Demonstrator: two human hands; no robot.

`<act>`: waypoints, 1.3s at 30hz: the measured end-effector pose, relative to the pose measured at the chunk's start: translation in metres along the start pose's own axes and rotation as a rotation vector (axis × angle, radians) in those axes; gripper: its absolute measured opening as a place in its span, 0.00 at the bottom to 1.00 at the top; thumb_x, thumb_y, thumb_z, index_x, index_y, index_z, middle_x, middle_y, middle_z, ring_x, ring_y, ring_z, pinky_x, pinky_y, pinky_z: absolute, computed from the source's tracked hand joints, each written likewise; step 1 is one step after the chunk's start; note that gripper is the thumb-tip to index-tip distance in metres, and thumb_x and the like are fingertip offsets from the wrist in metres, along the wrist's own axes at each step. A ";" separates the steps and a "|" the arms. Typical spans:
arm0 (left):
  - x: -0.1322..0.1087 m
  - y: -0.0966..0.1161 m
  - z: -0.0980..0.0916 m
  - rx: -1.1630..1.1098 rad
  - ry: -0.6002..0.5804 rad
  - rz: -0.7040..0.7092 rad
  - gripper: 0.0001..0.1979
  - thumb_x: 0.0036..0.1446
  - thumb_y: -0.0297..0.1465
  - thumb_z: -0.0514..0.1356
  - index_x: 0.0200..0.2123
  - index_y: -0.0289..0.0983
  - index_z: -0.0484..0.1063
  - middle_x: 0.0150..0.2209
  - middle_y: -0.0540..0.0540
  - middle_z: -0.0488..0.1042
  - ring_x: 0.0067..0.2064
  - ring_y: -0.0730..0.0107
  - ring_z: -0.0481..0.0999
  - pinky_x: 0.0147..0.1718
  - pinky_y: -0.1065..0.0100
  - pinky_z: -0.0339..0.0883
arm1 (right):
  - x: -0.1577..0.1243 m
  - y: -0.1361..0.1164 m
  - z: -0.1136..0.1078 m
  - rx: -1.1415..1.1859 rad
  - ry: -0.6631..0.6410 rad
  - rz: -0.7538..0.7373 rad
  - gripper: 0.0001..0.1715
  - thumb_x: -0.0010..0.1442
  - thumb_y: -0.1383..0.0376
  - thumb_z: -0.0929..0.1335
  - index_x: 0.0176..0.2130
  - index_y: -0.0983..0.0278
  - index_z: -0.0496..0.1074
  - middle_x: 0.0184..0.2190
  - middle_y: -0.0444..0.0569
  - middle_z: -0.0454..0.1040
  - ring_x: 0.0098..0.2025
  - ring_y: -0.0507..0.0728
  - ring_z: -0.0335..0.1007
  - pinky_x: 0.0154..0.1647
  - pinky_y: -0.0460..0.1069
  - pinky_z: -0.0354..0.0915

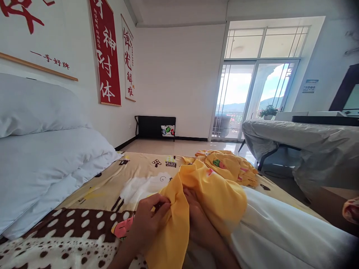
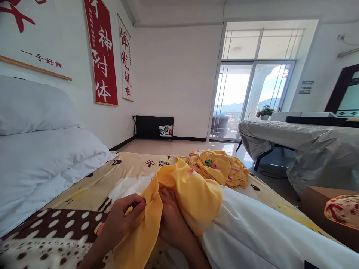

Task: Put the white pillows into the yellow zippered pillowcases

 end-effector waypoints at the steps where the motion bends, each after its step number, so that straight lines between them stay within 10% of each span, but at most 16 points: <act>1: 0.000 0.000 0.004 0.044 0.029 0.046 0.13 0.59 0.38 0.54 0.28 0.37 0.71 0.27 0.48 0.71 0.31 0.70 0.67 0.31 0.71 0.60 | 0.000 0.000 0.000 0.001 0.010 -0.004 0.10 0.58 0.59 0.68 0.40 0.57 0.75 0.40 0.48 0.75 0.45 0.59 0.68 0.49 0.54 0.65; 10: -0.003 0.003 -0.015 -0.031 0.053 0.183 0.13 0.63 0.36 0.52 0.27 0.37 0.66 0.27 0.50 0.66 0.31 0.72 0.65 0.32 0.73 0.60 | -0.003 0.001 -0.003 0.183 0.018 0.010 0.12 0.60 0.56 0.66 0.32 0.60 0.72 0.35 0.47 0.74 0.42 0.58 0.67 0.47 0.54 0.63; 19: 0.007 -0.017 -0.024 0.072 0.387 0.109 0.13 0.62 0.39 0.52 0.31 0.38 0.67 0.27 0.51 0.68 0.30 0.72 0.67 0.32 0.73 0.61 | -0.005 -0.002 -0.007 0.270 0.108 -0.005 0.10 0.62 0.62 0.64 0.29 0.62 0.69 0.29 0.46 0.72 0.35 0.55 0.68 0.42 0.54 0.64; 30: 0.012 -0.022 0.009 0.046 0.049 0.141 0.10 0.61 0.35 0.53 0.31 0.37 0.69 0.29 0.49 0.72 0.32 0.71 0.70 0.34 0.72 0.63 | -0.006 0.006 0.015 -0.020 0.142 0.041 0.10 0.57 0.65 0.67 0.42 0.60 0.73 0.38 0.49 0.75 0.42 0.59 0.68 0.47 0.54 0.63; 39: 0.002 -0.015 0.003 0.249 0.243 0.463 0.04 0.61 0.26 0.54 0.33 0.38 0.66 0.30 0.48 0.67 0.34 0.70 0.68 0.35 0.70 0.64 | -0.005 0.008 0.010 0.028 0.266 0.031 0.09 0.57 0.62 0.68 0.40 0.60 0.73 0.38 0.50 0.75 0.40 0.58 0.69 0.43 0.52 0.64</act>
Point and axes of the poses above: each hand's wrist, its own x-axis towards the middle knuckle, its own z-axis out of the palm, y = z × x, the point moved 1 cm from there along x, towards the middle knuckle
